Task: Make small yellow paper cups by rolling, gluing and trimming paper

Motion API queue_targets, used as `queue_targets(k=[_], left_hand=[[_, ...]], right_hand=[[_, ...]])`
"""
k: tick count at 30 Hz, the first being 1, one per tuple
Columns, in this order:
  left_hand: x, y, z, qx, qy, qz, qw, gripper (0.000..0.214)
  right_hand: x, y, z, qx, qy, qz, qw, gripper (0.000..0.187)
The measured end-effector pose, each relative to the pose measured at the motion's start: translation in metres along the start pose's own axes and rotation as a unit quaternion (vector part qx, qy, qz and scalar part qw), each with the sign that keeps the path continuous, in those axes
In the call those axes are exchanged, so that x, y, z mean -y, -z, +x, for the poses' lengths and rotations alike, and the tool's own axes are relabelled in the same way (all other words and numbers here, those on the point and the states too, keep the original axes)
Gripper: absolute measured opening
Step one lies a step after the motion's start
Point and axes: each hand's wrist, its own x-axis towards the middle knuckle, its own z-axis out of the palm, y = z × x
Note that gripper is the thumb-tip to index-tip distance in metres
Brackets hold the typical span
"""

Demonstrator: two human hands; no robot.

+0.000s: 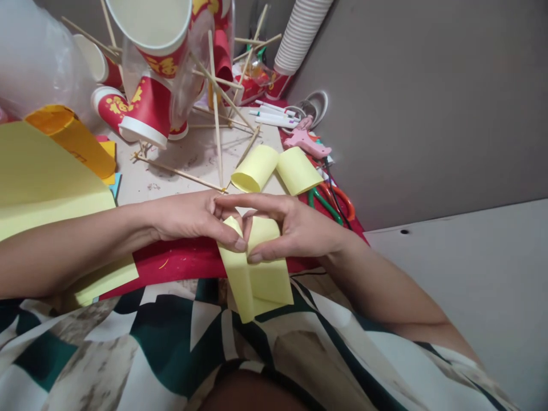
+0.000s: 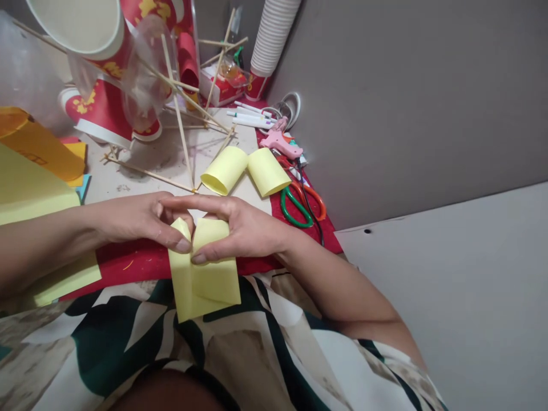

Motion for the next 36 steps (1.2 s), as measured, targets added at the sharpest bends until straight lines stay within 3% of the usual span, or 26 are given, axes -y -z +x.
queue_targets(k=[7,12,20,24,31,36], left_hand=[[0.005,0.006,0.001,0.002,0.027,-0.049,0.998,0.004],[0.005,0.008,0.000,0.005,0.042,-0.082,0.996,0.004],[0.003,0.001,0.004,-0.037,0.016,-0.100,0.994,0.012],[0.001,0.000,0.004,-0.047,0.015,-0.084,0.995,0.008],[0.008,0.006,0.003,-0.022,0.028,-0.113,0.993,0.003],[0.010,0.004,0.003,-0.036,0.024,-0.111,0.993,0.013]], right_hand=[[-0.009,0.001,-0.008,-0.049,0.019,0.056,0.997,0.070],[-0.018,0.002,-0.011,-0.024,0.037,0.092,0.995,0.075],[-0.010,0.003,-0.005,-0.007,0.041,-0.020,0.999,0.081],[-0.014,0.001,-0.005,0.001,0.051,0.012,0.999,0.077],[-0.015,0.003,-0.009,-0.018,0.003,0.066,0.998,0.077],[-0.021,0.005,-0.010,-0.004,0.015,0.103,0.995,0.078]])
